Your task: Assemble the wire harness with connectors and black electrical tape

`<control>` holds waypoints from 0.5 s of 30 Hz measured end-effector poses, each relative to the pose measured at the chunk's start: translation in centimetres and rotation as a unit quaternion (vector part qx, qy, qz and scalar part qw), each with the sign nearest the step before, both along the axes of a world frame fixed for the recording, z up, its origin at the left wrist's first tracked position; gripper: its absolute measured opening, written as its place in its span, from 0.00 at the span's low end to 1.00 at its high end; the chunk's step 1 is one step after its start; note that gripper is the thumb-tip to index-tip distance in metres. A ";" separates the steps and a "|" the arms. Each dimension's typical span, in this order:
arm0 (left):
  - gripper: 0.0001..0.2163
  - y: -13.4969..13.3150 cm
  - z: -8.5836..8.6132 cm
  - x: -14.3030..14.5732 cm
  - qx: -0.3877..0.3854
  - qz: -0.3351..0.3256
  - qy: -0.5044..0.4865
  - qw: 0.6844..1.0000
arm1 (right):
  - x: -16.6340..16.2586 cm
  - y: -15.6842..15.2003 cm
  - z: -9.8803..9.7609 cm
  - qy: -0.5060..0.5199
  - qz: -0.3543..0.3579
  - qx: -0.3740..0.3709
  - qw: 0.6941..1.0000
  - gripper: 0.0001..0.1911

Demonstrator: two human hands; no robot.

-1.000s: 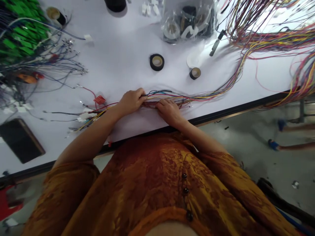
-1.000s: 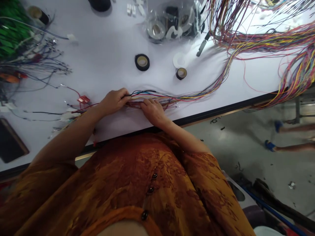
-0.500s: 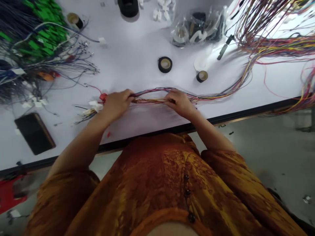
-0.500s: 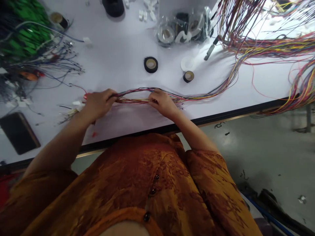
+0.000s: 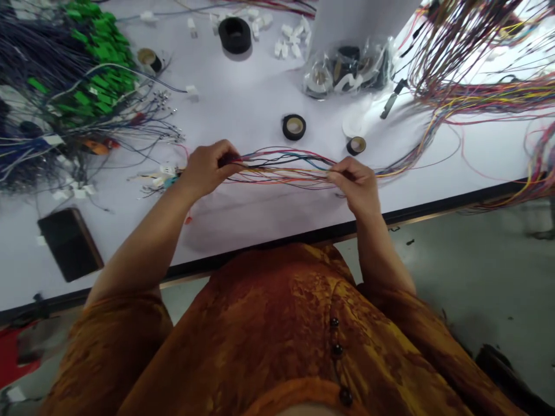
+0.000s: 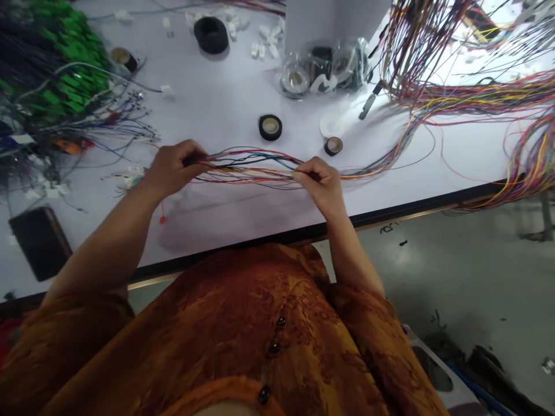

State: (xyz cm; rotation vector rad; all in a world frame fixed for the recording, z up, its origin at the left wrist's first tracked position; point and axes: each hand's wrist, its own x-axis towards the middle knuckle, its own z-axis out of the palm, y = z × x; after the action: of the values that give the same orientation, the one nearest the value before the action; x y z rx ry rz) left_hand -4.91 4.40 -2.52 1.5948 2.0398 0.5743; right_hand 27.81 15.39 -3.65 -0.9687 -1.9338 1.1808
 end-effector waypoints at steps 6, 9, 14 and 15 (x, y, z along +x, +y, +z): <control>0.17 -0.9 -2.4 -0.3 0.029 -0.043 0.106 0.993 | 3.4 0.6 1.9 -0.077 0.060 -0.005 0.995 0.12; 0.17 -1.5 -3.6 0.1 0.046 -0.060 0.135 0.988 | 5.9 0.8 3.6 -0.083 -0.026 0.085 0.993 0.12; 0.16 -2.2 -4.1 0.6 0.056 -0.065 0.171 0.982 | 8.6 -0.5 3.6 -0.139 -0.019 0.090 0.986 0.09; 0.17 -2.2 -4.3 0.6 0.056 -0.069 0.165 0.982 | 8.6 -1.1 2.8 -0.159 0.017 0.068 0.985 0.09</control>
State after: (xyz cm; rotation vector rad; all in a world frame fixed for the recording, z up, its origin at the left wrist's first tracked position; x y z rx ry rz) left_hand -4.31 2.16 -6.81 1.9939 2.1341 0.4013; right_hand 36.36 14.34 -0.80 -1.1064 -2.2564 0.9407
